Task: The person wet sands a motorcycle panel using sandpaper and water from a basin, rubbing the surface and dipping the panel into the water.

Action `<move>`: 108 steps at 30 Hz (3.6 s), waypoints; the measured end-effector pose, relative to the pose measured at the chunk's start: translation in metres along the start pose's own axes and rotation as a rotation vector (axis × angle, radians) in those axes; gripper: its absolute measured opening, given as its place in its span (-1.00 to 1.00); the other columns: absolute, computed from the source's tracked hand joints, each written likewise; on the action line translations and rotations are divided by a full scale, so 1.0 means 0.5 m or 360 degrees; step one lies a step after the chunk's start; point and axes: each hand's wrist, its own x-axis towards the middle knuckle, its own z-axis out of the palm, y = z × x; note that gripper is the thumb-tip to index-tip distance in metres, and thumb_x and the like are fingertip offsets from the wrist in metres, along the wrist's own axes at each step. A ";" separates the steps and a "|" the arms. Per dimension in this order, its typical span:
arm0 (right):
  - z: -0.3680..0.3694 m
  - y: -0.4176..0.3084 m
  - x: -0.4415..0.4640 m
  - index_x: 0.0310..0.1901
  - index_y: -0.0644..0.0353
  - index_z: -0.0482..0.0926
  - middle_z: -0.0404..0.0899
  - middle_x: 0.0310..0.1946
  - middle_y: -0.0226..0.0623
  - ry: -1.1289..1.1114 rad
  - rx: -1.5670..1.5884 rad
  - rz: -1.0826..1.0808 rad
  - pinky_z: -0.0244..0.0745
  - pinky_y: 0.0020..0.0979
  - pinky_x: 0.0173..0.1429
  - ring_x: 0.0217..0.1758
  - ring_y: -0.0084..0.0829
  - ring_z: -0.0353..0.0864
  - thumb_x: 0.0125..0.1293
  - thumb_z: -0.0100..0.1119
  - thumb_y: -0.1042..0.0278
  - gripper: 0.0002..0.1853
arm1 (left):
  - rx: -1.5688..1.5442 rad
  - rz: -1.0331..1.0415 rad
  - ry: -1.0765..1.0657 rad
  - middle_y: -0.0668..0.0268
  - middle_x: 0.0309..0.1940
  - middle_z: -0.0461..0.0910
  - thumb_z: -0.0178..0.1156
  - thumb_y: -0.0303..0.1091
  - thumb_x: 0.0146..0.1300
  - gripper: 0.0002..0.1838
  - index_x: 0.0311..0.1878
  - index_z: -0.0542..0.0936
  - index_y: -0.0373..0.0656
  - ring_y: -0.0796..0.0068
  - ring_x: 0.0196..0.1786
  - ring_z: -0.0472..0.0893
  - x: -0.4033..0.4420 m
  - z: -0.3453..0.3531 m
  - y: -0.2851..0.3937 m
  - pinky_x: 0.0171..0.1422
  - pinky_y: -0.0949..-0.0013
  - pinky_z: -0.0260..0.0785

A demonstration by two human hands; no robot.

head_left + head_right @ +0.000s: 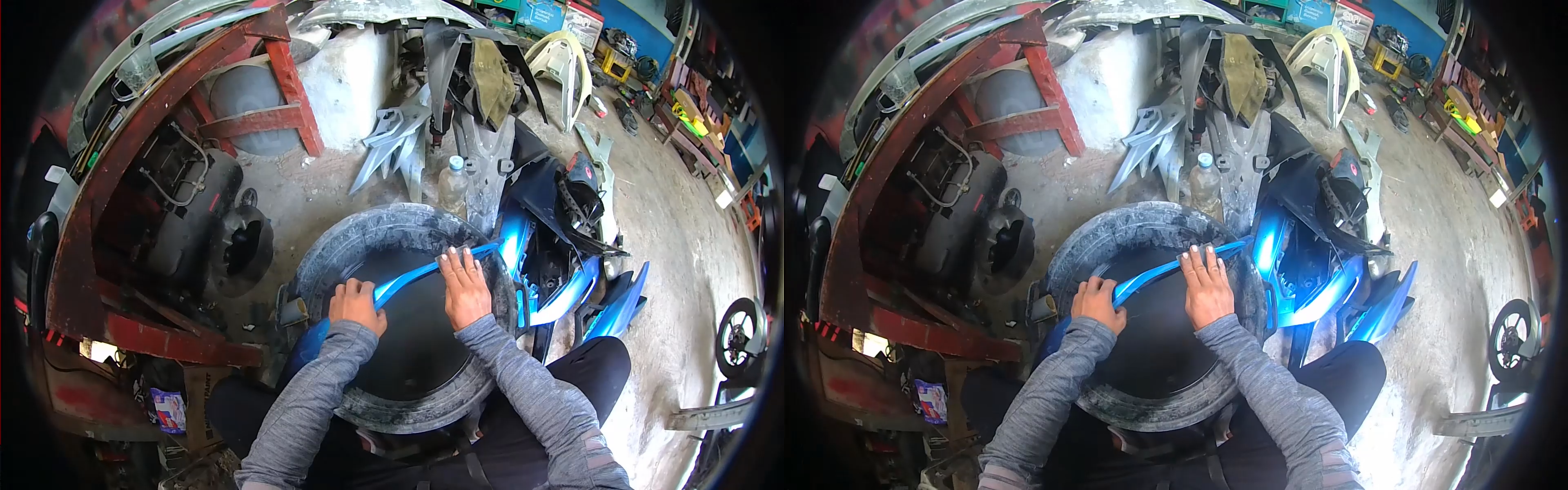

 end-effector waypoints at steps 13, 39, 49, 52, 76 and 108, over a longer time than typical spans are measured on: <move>-0.006 -0.052 0.006 0.31 0.20 0.53 0.47 0.37 -0.05 -0.0051 -0.0022 0.0073 0.23 0.06 0.53 0.51 0.09 0.33 0.26 0.11 0.52 -0.47 | 0.0147 -0.0007 0.0029 0.23 -0.23 0.68 0.34 -0.41 0.08 -0.67 -0.05 0.58 -0.07 0.07 -0.15 0.72 0.008 0.037 -0.005 -0.02 0.03 0.57; -0.002 -0.154 -0.005 0.30 0.23 0.52 0.45 0.39 -0.07 -0.0193 0.0164 -0.0185 0.28 0.09 0.50 0.50 0.10 0.33 0.28 0.13 0.43 -0.49 | 0.0120 -0.0046 -0.0005 0.25 -0.22 0.67 0.35 -0.39 0.07 -0.66 -0.04 0.58 -0.03 0.11 -0.13 0.72 0.000 0.030 -0.013 -0.02 0.02 0.55; -0.001 -0.126 0.002 0.31 0.24 0.52 0.45 0.38 -0.01 -0.0146 0.0198 -0.0143 0.25 0.09 0.52 0.50 0.11 0.33 0.31 0.08 0.48 -0.50 | 0.0116 -0.0031 -0.0005 0.25 -0.22 0.68 0.34 -0.40 0.09 -0.67 -0.03 0.58 -0.05 0.09 -0.15 0.71 -0.001 0.028 -0.016 -0.03 0.03 0.56; -0.003 -0.055 0.001 0.30 0.26 0.52 0.48 0.34 0.03 -0.0050 -0.0020 0.0122 0.24 0.07 0.52 0.47 0.10 0.38 0.30 0.09 0.54 -0.50 | 0.0109 -0.0030 0.0011 0.24 -0.23 0.67 0.34 -0.41 0.08 -0.67 -0.04 0.58 -0.05 0.09 -0.15 0.71 -0.003 0.031 -0.019 -0.04 0.03 0.56; -0.002 -0.084 0.006 0.27 0.20 0.56 0.50 0.34 -0.04 -0.0095 0.0174 -0.0048 0.26 0.04 0.52 0.46 0.07 0.39 0.35 0.06 0.43 -0.56 | 0.0184 0.0018 0.0056 0.25 -0.22 0.66 0.35 -0.36 0.09 -0.67 -0.05 0.57 -0.03 0.11 -0.16 0.71 -0.003 0.026 -0.018 -0.06 0.02 0.53; 0.041 0.014 0.024 0.32 0.26 0.51 0.43 0.40 0.00 0.0062 0.0114 0.0331 0.15 0.06 0.58 0.52 0.10 0.31 0.37 0.02 0.51 -0.53 | 0.0234 0.0002 -0.0018 0.27 -0.20 0.67 0.25 -0.37 0.19 -0.78 -0.09 0.53 -0.05 0.14 -0.09 0.70 0.017 0.040 -0.030 -0.05 0.03 0.53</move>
